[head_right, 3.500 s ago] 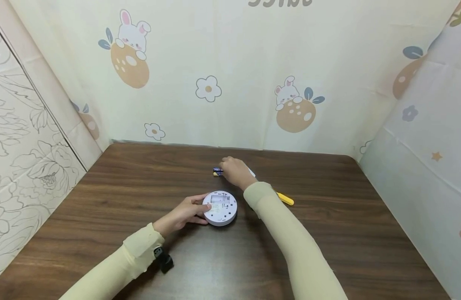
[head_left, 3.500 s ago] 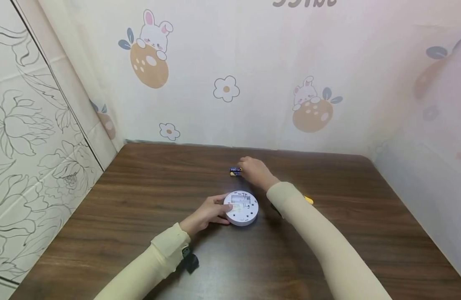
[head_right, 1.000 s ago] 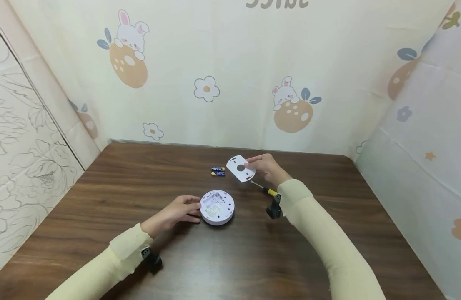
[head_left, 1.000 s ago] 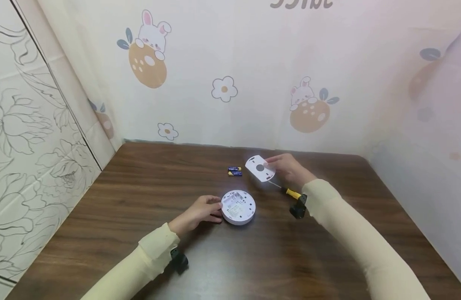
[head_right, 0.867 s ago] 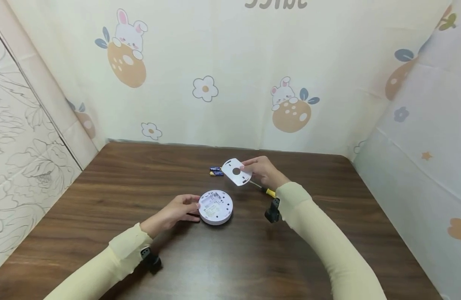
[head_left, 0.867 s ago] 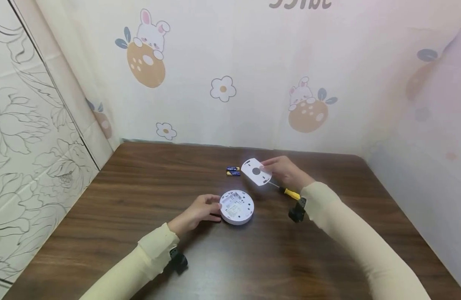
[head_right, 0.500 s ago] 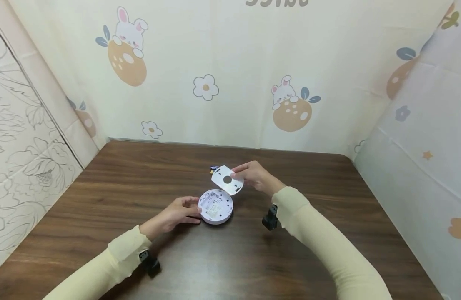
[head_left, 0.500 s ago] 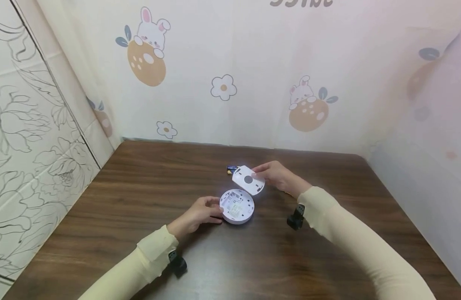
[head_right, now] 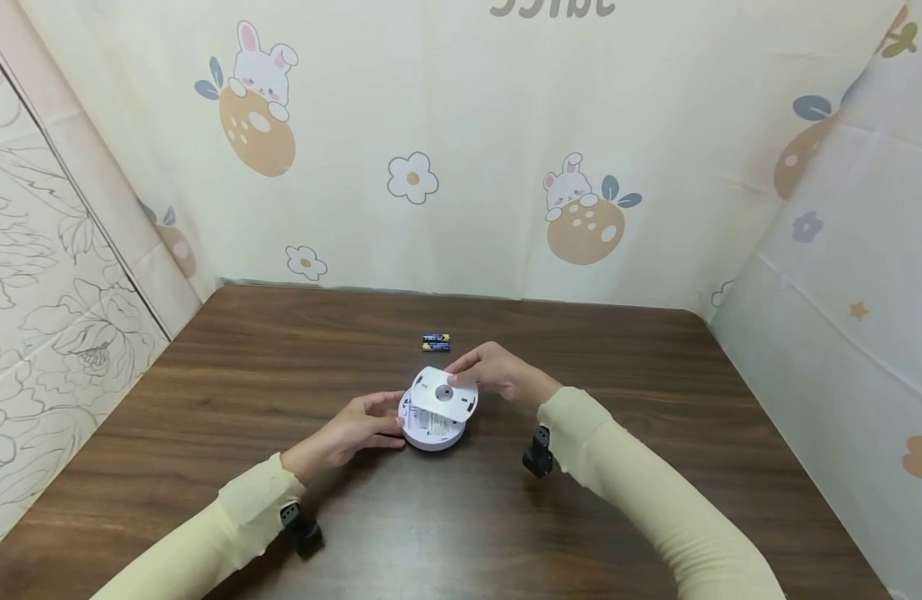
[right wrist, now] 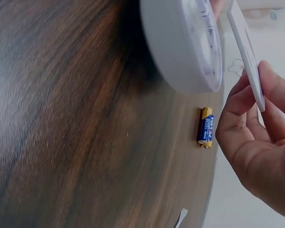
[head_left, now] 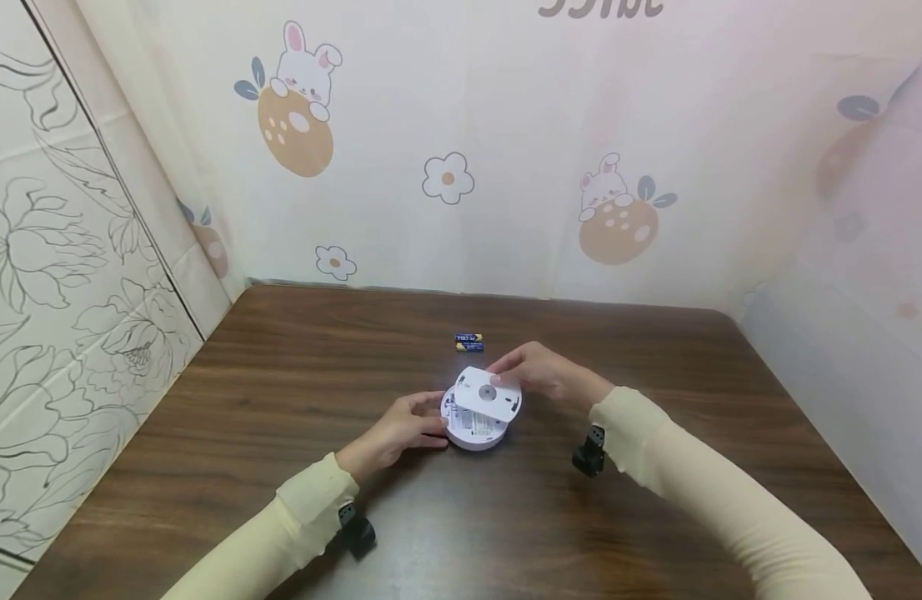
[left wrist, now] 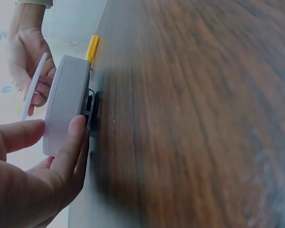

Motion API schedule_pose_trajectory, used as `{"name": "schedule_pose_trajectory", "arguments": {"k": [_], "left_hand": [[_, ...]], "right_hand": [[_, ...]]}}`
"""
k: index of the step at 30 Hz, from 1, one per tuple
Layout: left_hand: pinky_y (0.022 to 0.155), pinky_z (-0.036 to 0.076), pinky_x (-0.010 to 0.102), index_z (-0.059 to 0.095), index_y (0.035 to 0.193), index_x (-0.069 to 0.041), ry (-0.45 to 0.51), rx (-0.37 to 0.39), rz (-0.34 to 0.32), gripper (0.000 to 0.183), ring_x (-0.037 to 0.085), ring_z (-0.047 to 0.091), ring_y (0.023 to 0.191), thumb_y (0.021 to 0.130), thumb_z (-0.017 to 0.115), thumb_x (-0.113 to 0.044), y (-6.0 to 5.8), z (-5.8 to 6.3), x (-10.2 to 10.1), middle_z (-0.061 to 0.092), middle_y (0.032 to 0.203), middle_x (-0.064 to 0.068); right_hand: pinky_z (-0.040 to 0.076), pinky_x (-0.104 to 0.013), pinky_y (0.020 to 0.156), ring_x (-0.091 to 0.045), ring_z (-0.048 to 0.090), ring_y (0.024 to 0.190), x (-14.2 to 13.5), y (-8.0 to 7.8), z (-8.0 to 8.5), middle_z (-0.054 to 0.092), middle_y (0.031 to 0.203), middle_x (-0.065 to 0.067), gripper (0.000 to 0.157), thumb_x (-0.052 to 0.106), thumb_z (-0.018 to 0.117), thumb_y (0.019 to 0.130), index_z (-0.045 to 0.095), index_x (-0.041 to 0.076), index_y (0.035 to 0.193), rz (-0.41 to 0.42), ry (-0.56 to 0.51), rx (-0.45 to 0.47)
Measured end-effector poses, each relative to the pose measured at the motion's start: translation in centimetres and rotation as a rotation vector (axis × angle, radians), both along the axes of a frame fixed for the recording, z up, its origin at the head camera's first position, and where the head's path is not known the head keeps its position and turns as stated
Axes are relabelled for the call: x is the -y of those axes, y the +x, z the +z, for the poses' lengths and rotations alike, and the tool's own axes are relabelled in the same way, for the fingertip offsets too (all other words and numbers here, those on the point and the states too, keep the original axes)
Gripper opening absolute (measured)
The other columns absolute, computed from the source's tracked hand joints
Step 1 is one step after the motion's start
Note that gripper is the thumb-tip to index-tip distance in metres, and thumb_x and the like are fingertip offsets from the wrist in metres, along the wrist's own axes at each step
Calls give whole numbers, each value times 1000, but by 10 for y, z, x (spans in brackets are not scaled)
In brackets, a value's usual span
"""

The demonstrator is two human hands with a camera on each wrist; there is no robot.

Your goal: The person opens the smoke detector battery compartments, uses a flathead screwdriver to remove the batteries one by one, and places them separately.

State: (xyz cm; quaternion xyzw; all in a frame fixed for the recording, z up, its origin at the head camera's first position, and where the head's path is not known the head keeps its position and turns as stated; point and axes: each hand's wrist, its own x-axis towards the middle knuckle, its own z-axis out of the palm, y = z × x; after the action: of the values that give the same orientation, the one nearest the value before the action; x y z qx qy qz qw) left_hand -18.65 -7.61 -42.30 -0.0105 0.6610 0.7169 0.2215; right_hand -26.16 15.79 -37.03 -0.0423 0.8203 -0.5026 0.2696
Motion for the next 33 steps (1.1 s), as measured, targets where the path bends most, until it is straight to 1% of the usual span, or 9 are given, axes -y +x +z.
{"name": "schedule_pose_trajectory", "arguments": {"k": [4, 9, 14, 18, 23, 29, 33], "left_hand": [[81, 57, 39, 40, 141, 5, 3, 13, -1, 52, 23, 63, 90, 91, 54, 9, 0, 0, 0, 51, 127, 27], [84, 56, 39, 38, 143, 3, 17, 46, -10, 53, 23, 62, 91, 92, 53, 9, 0, 2, 0, 44, 135, 28], [84, 56, 38, 40, 143, 1, 13, 66, -11, 54, 22, 62, 90, 92, 53, 10, -1, 2, 2, 48, 131, 27], [84, 56, 38, 41, 143, 1, 5, 60, -17, 54, 21, 61, 89, 91, 54, 11, -2, 2, 3, 50, 128, 26], [85, 56, 39, 41, 143, 0, 12, 67, -21, 54, 22, 61, 91, 91, 55, 9, -1, 2, 3, 48, 132, 26], [85, 55, 39, 41, 142, 0, 8, 65, -28, 53, 24, 62, 96, 92, 58, 3, -1, 3, 3, 43, 139, 26], [86, 55, 40, 40, 142, 2, 28, 43, -31, 55, 24, 61, 95, 90, 58, 7, -2, 2, 2, 41, 140, 27]], "right_hand": [[53, -30, 71, -25, 57, 91, 2, 1, -2, 68, 101, -10, 19, 5, 71, 84, 73, 1, 102, 64, 34, -31], [49, -30, 72, -25, 55, 92, 10, 2, -1, 69, 98, -7, 17, 8, 74, 82, 75, 4, 98, 136, 69, -67], [50, -30, 73, -23, 57, 90, 19, 2, 2, 69, 94, -4, 15, 9, 75, 82, 76, 6, 97, 174, 116, -103], [50, -30, 76, -22, 59, 91, 23, 2, 5, 70, 96, -5, 14, 7, 73, 83, 75, 4, 97, 195, 130, -113], [50, -30, 76, -20, 59, 91, 25, 1, 4, 70, 95, -4, 11, 6, 74, 83, 76, 5, 94, 212, 160, -133], [52, -26, 72, -18, 61, 85, 27, 0, 3, 71, 91, -3, 11, 5, 74, 82, 75, 5, 93, 287, 211, -230], [54, -25, 67, -16, 62, 79, 30, 1, 5, 71, 88, -3, 12, 4, 75, 81, 76, 4, 93, 356, 250, -313]]}}
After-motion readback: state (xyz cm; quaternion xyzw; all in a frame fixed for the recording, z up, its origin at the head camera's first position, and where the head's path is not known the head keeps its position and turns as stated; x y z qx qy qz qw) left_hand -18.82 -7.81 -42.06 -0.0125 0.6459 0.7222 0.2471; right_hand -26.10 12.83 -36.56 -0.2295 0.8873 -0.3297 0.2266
